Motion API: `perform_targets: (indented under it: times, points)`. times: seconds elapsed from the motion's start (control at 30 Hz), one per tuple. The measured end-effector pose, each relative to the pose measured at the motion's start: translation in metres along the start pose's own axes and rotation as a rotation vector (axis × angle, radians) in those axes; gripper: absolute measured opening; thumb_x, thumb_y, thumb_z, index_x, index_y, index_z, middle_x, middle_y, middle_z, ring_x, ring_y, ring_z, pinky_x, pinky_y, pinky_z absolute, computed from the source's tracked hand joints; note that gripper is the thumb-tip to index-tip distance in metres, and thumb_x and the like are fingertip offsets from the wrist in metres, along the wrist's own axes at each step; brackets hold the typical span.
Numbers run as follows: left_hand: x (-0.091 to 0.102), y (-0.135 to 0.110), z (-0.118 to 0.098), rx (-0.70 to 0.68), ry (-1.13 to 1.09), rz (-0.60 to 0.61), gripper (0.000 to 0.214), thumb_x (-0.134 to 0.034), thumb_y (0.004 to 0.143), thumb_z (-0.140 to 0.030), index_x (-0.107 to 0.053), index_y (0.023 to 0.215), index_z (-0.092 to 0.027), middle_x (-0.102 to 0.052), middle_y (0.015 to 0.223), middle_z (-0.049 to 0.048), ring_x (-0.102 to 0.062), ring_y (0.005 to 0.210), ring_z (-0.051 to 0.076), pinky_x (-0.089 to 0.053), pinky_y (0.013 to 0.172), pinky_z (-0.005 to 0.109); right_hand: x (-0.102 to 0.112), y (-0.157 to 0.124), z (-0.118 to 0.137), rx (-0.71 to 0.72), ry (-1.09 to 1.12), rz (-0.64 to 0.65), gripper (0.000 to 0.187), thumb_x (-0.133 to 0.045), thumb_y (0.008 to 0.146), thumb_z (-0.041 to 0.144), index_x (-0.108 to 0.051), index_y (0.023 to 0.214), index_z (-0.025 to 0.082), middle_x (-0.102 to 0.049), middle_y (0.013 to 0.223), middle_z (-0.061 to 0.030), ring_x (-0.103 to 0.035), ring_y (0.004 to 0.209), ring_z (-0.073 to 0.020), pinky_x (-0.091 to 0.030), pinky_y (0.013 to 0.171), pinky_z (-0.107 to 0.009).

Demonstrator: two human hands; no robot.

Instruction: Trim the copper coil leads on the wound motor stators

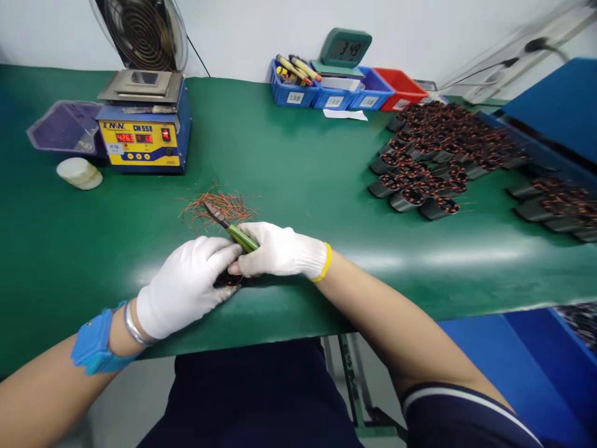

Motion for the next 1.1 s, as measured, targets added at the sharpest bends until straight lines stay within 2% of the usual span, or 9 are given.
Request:
perform_targets:
  times: [0.3, 0.43, 0.5, 0.6, 0.73, 0.83, 0.9, 1.0, 1.1]
  points:
    - [0.006, -0.002, 0.022, 0.427, 0.034, 0.086, 0.031, -0.059, 0.077, -0.051, -0.061, 0.073, -0.021, -0.064, 0.069, 0.0039, -0.057, 0.059, 0.020, -0.034, 0.052, 0.029, 0.008, -0.007, -0.001, 0.051, 0.060, -0.244, 0.037, -0.073, 0.062, 0.033, -0.054, 0.091, 0.019, -0.060, 0.082, 0.0007, -0.053, 0.068, -0.0126, -0.044, 0.060, -0.026]
    - [0.010, -0.004, 0.027, 0.403, -0.448, 0.210, 0.033, -0.060, 0.074, -0.045, -0.051, 0.053, -0.021, -0.052, 0.051, -0.0017, -0.046, 0.048, 0.013, -0.033, 0.047, 0.025, 0.015, -0.008, -0.005, 0.073, 0.075, -0.333, 0.038, -0.075, 0.062, 0.035, -0.052, 0.089, 0.020, -0.059, 0.078, 0.0024, -0.053, 0.064, -0.0125, -0.043, 0.056, -0.026]
    - [0.020, -0.002, 0.031, 0.414, -0.597, 0.070, 0.030, -0.064, 0.067, -0.043, -0.048, 0.053, -0.021, -0.049, 0.051, -0.0028, -0.044, 0.049, 0.012, -0.036, 0.048, 0.024, 0.017, -0.009, -0.007, 0.079, 0.090, -0.349, 0.039, -0.076, 0.061, 0.037, -0.051, 0.088, 0.021, -0.058, 0.076, 0.0032, -0.052, 0.063, -0.0121, -0.042, 0.055, -0.026]
    - [0.028, -0.001, 0.036, 0.499, -0.501, -0.170, 0.027, -0.067, 0.062, -0.042, -0.052, 0.069, -0.020, -0.054, 0.061, -0.0025, -0.046, 0.054, 0.012, -0.038, 0.050, 0.025, 0.014, -0.009, -0.006, 0.099, 0.128, -0.318, 0.040, -0.076, 0.061, 0.036, -0.051, 0.088, 0.021, -0.058, 0.076, 0.0031, -0.052, 0.062, -0.0120, -0.043, 0.055, -0.026]
    - [0.010, 0.001, 0.031, 0.479, -0.553, -0.036, 0.026, -0.055, 0.079, -0.041, -0.049, 0.064, -0.021, -0.048, 0.058, -0.0038, -0.041, 0.054, 0.011, -0.034, 0.050, 0.025, 0.012, -0.010, 0.001, 0.130, 0.146, -0.332, 0.038, -0.074, 0.060, 0.036, -0.052, 0.086, 0.020, -0.057, 0.075, 0.0027, -0.050, 0.063, -0.0120, -0.043, 0.056, -0.027]
    - [0.009, -0.005, 0.029, 0.357, -0.824, 0.134, 0.027, -0.058, 0.075, -0.030, -0.042, 0.054, -0.021, -0.044, 0.053, -0.0031, -0.039, 0.051, 0.011, -0.036, 0.050, 0.026, 0.018, -0.011, 0.002, 0.123, 0.226, -0.394, 0.038, -0.072, 0.057, 0.037, -0.050, 0.083, 0.020, -0.055, 0.071, 0.0035, -0.048, 0.061, -0.0118, -0.041, 0.055, -0.028]
    - [0.019, -0.007, 0.034, 0.304, -0.926, 0.095, 0.030, -0.057, 0.071, -0.028, -0.034, 0.051, -0.023, -0.041, 0.049, -0.0027, -0.038, 0.048, 0.012, -0.035, 0.048, 0.028, 0.022, -0.012, 0.001, 0.118, 0.280, -0.428, 0.040, -0.072, 0.055, 0.037, -0.050, 0.084, 0.020, -0.054, 0.070, 0.0041, -0.046, 0.060, -0.0112, -0.040, 0.054, -0.028]
    - [0.032, -0.006, 0.045, 0.371, -0.807, -0.189, 0.019, -0.055, 0.068, -0.028, -0.040, 0.056, -0.023, -0.044, 0.053, -0.0022, -0.039, 0.050, 0.013, -0.034, 0.048, 0.028, 0.020, -0.011, 0.000, 0.131, 0.339, -0.421, 0.042, -0.073, 0.055, 0.037, -0.050, 0.085, 0.020, -0.054, 0.070, 0.0043, -0.045, 0.058, -0.0107, -0.039, 0.053, -0.027]
    - [0.017, 0.001, 0.035, 0.431, -0.613, -0.148, 0.013, -0.057, 0.073, -0.030, -0.052, 0.065, -0.020, -0.050, 0.059, -0.0026, -0.042, 0.055, 0.012, -0.035, 0.051, 0.027, 0.016, -0.009, 0.002, 0.168, 0.361, -0.407, 0.041, -0.074, 0.056, 0.037, -0.050, 0.085, 0.021, -0.055, 0.073, 0.0034, -0.048, 0.061, -0.0116, -0.041, 0.056, -0.028]
Point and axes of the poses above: each hand's wrist, its own y-axis towards the middle knuckle, its own x-axis out of the back of the hand, z = x × y, the point moved 6 cm from there along y, towards the middle knuckle
